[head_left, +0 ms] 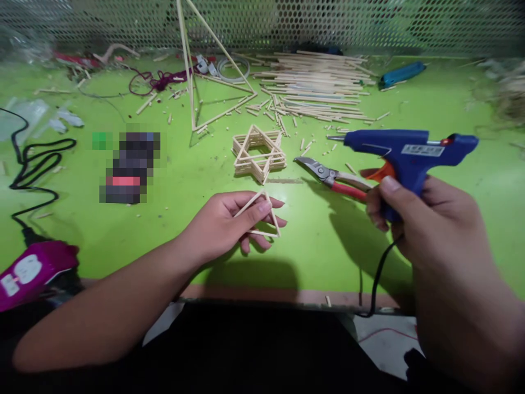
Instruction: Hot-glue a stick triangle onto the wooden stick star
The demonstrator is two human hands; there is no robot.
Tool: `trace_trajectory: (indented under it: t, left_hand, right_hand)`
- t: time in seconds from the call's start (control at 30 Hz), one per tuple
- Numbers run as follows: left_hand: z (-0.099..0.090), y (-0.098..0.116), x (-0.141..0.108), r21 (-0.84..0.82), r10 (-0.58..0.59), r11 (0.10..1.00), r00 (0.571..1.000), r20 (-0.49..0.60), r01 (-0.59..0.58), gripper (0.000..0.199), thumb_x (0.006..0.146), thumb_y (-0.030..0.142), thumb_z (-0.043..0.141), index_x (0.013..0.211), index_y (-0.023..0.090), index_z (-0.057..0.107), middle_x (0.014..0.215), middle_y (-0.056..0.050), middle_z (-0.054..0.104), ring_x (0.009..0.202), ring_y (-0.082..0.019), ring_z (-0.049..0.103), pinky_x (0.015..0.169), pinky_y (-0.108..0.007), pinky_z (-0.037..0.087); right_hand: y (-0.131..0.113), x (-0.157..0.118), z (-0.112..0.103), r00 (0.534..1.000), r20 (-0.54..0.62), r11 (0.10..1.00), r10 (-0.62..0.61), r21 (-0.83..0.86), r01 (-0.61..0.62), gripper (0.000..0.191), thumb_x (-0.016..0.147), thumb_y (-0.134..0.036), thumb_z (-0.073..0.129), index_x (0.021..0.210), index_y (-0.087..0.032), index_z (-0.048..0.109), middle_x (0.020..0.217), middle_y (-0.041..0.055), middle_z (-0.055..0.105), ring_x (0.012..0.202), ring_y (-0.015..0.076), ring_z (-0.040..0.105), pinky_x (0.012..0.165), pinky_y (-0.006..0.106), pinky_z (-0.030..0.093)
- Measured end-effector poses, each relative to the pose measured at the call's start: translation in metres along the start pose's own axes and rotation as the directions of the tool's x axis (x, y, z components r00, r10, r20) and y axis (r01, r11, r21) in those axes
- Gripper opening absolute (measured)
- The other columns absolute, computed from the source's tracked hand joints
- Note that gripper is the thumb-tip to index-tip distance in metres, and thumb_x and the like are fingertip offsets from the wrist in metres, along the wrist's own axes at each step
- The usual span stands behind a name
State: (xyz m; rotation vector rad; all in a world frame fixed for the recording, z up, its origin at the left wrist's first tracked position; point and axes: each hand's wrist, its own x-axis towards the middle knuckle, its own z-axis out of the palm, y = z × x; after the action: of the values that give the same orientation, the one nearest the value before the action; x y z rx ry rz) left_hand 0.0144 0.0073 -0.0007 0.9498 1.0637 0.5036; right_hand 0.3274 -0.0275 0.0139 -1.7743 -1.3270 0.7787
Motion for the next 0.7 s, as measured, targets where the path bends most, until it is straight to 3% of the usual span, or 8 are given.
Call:
trace_trajectory:
  t: [0.1, 0.2, 0.4, 0.53, 0.57, 0.6, 0.67, 0.7]
  left_hand:
    - [0.000, 0.000, 0.002, 0.015, 0.019, 1.000, 1.000, 0.001, -0.019, 0.049, 0.100, 0.060, 0.080, 0.126, 0.019, 0.077, 0.112, -0.014, 0.087, 0.069, -0.019, 0.084, 0.047, -0.017, 0.056]
    - [0.000, -0.001, 0.002, 0.043, 0.059, 0.997, 0.998, -0.011, -0.059, 0.048, 0.103, 0.061, 0.076, 0.125, 0.019, 0.074, 0.114, -0.014, 0.087, 0.070, -0.020, 0.084, 0.046, -0.017, 0.056]
    - [0.001, -0.003, -0.001, 0.076, 0.103, 0.992, 0.994, 0.025, -0.105, 0.048, 0.109, 0.064, 0.064, 0.119, 0.018, 0.069, 0.117, -0.016, 0.085, 0.072, -0.023, 0.085, 0.050, -0.024, 0.062]
    - [0.003, -0.005, -0.004, 0.081, 0.128, 0.988, 0.991, 0.035, -0.131, 0.048, 0.108, 0.065, 0.064, 0.115, 0.018, 0.069, 0.121, -0.016, 0.084, 0.074, -0.022, 0.085, 0.052, -0.025, 0.063]
    - [0.004, -0.006, -0.004, 0.082, 0.136, 0.987, 0.990, 0.037, -0.138, 0.048, 0.108, 0.065, 0.065, 0.115, 0.018, 0.070, 0.120, -0.015, 0.085, 0.074, -0.022, 0.085, 0.054, -0.026, 0.064]
    - [0.004, -0.006, -0.005, 0.079, 0.145, 0.986, 0.989, 0.034, -0.147, 0.048, 0.107, 0.065, 0.065, 0.114, 0.018, 0.071, 0.119, -0.015, 0.085, 0.077, -0.022, 0.085, 0.057, -0.027, 0.065]
    - [0.007, -0.005, -0.006, 0.070, 0.169, 0.983, 0.985, 0.024, -0.171, 0.048, 0.106, 0.065, 0.067, 0.113, 0.018, 0.074, 0.115, -0.014, 0.085, 0.086, -0.023, 0.085, 0.067, -0.030, 0.067]
    - [0.008, -0.005, -0.007, 0.071, 0.187, 0.980, 0.982, 0.017, -0.187, 0.048, 0.106, 0.064, 0.068, 0.112, 0.018, 0.075, 0.113, -0.013, 0.085, 0.092, -0.024, 0.084, 0.074, -0.031, 0.068]
  right_hand:
    - [-0.001, 0.017, -0.023, 0.979, -0.176, 0.919, 0.101, -0.360, -0.160, 0.036, 0.101, -0.051, 0.068, 0.080, -0.023, 0.074, 0.071, 0.0062, 0.069, 0.059, 0.0196, 0.057, 0.056, 0.036, 0.039]
    - [0.011, 0.034, -0.047, 0.953, -0.145, 0.739, 0.267, -0.603, -0.299, 0.046, 0.102, -0.060, 0.061, 0.076, -0.024, 0.072, 0.071, 0.0099, 0.068, 0.059, 0.0254, 0.057, 0.060, 0.041, 0.041]
    - [0.037, 0.052, -0.065, 0.955, -0.092, 0.500, 0.281, -0.835, -0.227, 0.062, 0.102, -0.075, 0.048, 0.061, -0.030, 0.045, 0.063, 0.0059, 0.046, 0.058, 0.0217, 0.039, 0.066, 0.047, 0.041]
    - [0.012, 0.033, -0.057, 0.949, -0.189, 0.311, 0.253, -0.913, -0.265, 0.067, 0.100, -0.083, 0.046, 0.061, -0.029, 0.052, 0.062, 0.0060, 0.043, 0.063, 0.0311, 0.054, 0.063, 0.047, 0.043]
    - [0.001, 0.025, -0.051, 0.961, -0.197, 0.317, 0.194, -0.915, -0.251, 0.068, 0.101, -0.081, 0.044, 0.062, -0.028, 0.056, 0.062, 0.0071, 0.045, 0.064, 0.0330, 0.057, 0.062, 0.047, 0.042]
    - [-0.009, 0.017, -0.043, 0.981, -0.169, 0.386, 0.094, -0.902, -0.192, 0.065, 0.104, -0.076, 0.045, 0.067, -0.027, 0.064, 0.062, 0.0075, 0.049, 0.064, 0.0330, 0.058, 0.062, 0.046, 0.042]
    - [-0.028, 0.002, -0.020, 0.981, -0.082, 0.641, -0.178, -0.766, 0.052, 0.048, 0.103, -0.064, 0.060, 0.082, -0.024, 0.077, 0.064, 0.0067, 0.063, 0.062, 0.0264, 0.059, 0.063, 0.042, 0.042]
    - [-0.035, -0.003, -0.006, 0.969, 0.024, 0.779, -0.248, -0.589, 0.214, 0.041, 0.103, -0.059, 0.066, 0.091, -0.023, 0.082, 0.069, 0.0062, 0.070, 0.061, 0.0224, 0.061, 0.063, 0.039, 0.044]
